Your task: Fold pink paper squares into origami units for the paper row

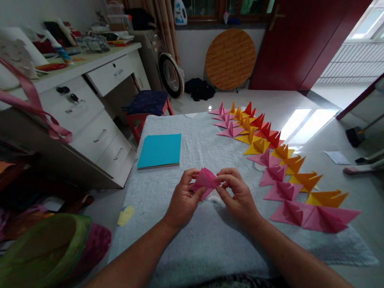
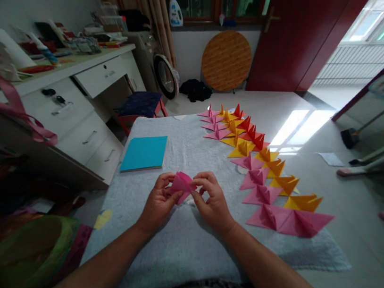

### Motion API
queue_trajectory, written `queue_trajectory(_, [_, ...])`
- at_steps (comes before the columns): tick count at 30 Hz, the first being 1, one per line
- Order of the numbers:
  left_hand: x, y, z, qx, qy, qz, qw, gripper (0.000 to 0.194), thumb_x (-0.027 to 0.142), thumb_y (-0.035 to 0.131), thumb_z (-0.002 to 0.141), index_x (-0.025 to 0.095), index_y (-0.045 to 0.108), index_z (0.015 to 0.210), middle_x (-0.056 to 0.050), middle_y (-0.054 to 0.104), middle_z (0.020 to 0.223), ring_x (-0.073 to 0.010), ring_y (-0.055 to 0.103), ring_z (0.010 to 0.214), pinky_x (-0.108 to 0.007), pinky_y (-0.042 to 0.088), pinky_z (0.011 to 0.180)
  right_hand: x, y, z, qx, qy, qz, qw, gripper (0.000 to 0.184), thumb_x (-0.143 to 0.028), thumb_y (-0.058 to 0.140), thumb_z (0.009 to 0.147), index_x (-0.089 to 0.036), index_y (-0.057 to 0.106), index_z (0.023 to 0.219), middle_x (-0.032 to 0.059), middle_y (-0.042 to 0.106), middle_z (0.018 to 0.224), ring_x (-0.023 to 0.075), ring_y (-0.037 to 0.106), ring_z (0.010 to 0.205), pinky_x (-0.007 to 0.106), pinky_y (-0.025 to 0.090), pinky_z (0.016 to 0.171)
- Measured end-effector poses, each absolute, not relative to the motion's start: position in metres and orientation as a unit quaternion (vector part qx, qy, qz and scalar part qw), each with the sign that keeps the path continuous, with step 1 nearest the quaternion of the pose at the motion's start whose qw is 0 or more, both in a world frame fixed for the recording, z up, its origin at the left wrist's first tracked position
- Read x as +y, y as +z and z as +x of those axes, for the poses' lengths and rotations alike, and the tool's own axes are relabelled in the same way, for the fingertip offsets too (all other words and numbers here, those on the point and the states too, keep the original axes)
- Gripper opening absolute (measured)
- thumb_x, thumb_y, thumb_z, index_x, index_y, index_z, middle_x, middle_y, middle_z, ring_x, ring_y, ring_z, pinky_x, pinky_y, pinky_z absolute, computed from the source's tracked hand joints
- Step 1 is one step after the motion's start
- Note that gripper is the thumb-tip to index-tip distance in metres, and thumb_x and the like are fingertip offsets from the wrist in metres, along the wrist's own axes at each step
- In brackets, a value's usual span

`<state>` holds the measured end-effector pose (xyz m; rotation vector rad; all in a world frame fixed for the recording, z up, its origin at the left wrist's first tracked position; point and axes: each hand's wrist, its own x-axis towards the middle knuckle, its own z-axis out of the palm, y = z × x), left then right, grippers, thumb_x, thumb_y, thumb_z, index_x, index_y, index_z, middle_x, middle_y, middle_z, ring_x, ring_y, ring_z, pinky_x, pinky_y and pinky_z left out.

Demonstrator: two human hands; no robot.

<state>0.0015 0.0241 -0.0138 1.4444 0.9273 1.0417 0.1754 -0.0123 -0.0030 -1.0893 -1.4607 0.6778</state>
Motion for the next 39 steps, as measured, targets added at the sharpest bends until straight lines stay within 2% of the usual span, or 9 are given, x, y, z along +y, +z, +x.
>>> queue_trajectory(4, [0.023,-0.013,0.002,0.4,0.435,0.617,0.52,0.035,0.022,0.067,0.085,0.023,0.05,0.116,-0.001,0.059,0.113,-0.009,0.066,0.075,-0.018,0.05,0.064,-0.009,-0.005,0.177,-0.565,0.392,-0.462,0.561,0.004,-0.024,0.063,0.085,-0.024,0.063,0.089,0.0046,0.056,0.101,0.018,0.056,0.094,0.026,0.05,0.07])
queue_trajectory(11, [0.023,-0.012,0.003,0.392,0.423,0.626,0.525,0.04,0.018,0.068,0.083,0.024,0.051,0.118,-0.002,0.059,0.115,-0.0117,0.067,0.082,-0.022,0.051,0.071,-0.006,-0.009,0.18,-0.523,0.472,-0.441,0.556,0.006,-0.028,0.067,0.081,-0.023,0.063,0.082,0.0025,0.054,0.093,0.0152,0.053,0.08,0.024,0.045,0.063])
queue_trajectory(16, [0.024,-0.015,0.002,0.391,0.435,0.628,0.513,0.048,0.016,0.069,0.08,0.025,0.05,0.123,-0.004,0.06,0.119,-0.0146,0.066,0.092,-0.026,0.052,0.081,-0.007,-0.009,0.18,-0.536,0.462,-0.457,0.538,0.007,-0.03,0.068,0.081,-0.024,0.066,0.086,0.0034,0.056,0.095,0.0165,0.055,0.083,0.024,0.047,0.061])
queue_trajectory(20, [0.025,-0.015,0.002,0.388,0.433,0.622,0.524,0.039,0.02,0.069,0.082,0.023,0.052,0.116,-0.003,0.061,0.111,-0.0141,0.065,0.088,-0.025,0.051,0.077,-0.007,-0.011,0.179,-0.541,0.453,-0.472,0.529,0.008,-0.03,0.067,0.081,-0.024,0.066,0.086,0.0031,0.057,0.094,0.0154,0.055,0.08,0.023,0.047,0.058])
queue_trajectory(24, [0.024,-0.011,0.002,0.377,0.412,0.631,0.539,0.026,0.024,0.068,0.083,0.02,0.055,0.106,0.0,0.062,0.093,-0.0128,0.061,0.076,-0.022,0.047,0.069,-0.006,-0.012,0.178,-0.54,0.437,-0.476,0.539,0.007,-0.029,0.065,0.083,-0.023,0.066,0.08,0.0025,0.057,0.089,0.0146,0.055,0.077,0.022,0.045,0.056])
queue_trajectory(30, [0.026,-0.004,-0.001,0.358,0.363,0.731,0.452,0.015,0.032,0.065,0.089,0.018,0.068,0.088,-0.002,0.061,0.085,-0.0163,0.057,0.082,-0.026,0.044,0.077,-0.005,-0.012,0.179,-0.532,0.446,-0.46,0.553,0.007,-0.029,0.066,0.083,-0.024,0.068,0.081,0.0017,0.057,0.088,0.0137,0.054,0.073,0.023,0.045,0.056])
queue_trajectory(32, [0.026,-0.003,-0.002,0.359,0.364,0.728,0.456,0.017,0.032,0.063,0.091,0.018,0.069,0.085,-0.002,0.062,0.083,-0.0161,0.057,0.08,-0.026,0.044,0.076,-0.005,-0.013,0.179,-0.521,0.446,-0.469,0.557,0.008,-0.029,0.066,0.083,-0.024,0.068,0.089,0.0009,0.057,0.088,0.0131,0.054,0.071,0.024,0.046,0.056])
queue_trajectory(36, [0.024,-0.002,-0.001,0.391,0.397,0.672,0.487,0.015,0.031,0.064,0.089,0.016,0.069,0.088,-0.001,0.061,0.08,-0.0142,0.056,0.072,-0.025,0.045,0.068,-0.007,-0.017,0.177,-0.478,0.413,-0.503,0.59,0.028,-0.027,0.068,0.081,-0.026,0.06,0.108,-0.0009,0.06,0.088,0.0132,0.055,0.071,0.024,0.046,0.058])
queue_trajectory(39, [0.024,-0.001,0.0,0.397,0.419,0.63,0.519,0.016,0.031,0.067,0.086,0.015,0.066,0.084,0.001,0.059,0.073,-0.0126,0.054,0.067,-0.024,0.045,0.064,-0.008,-0.017,0.178,-0.503,0.373,-0.521,0.58,0.012,-0.025,0.065,0.083,-0.024,0.06,0.095,-0.0012,0.059,0.082,0.0132,0.055,0.07,0.025,0.044,0.059])
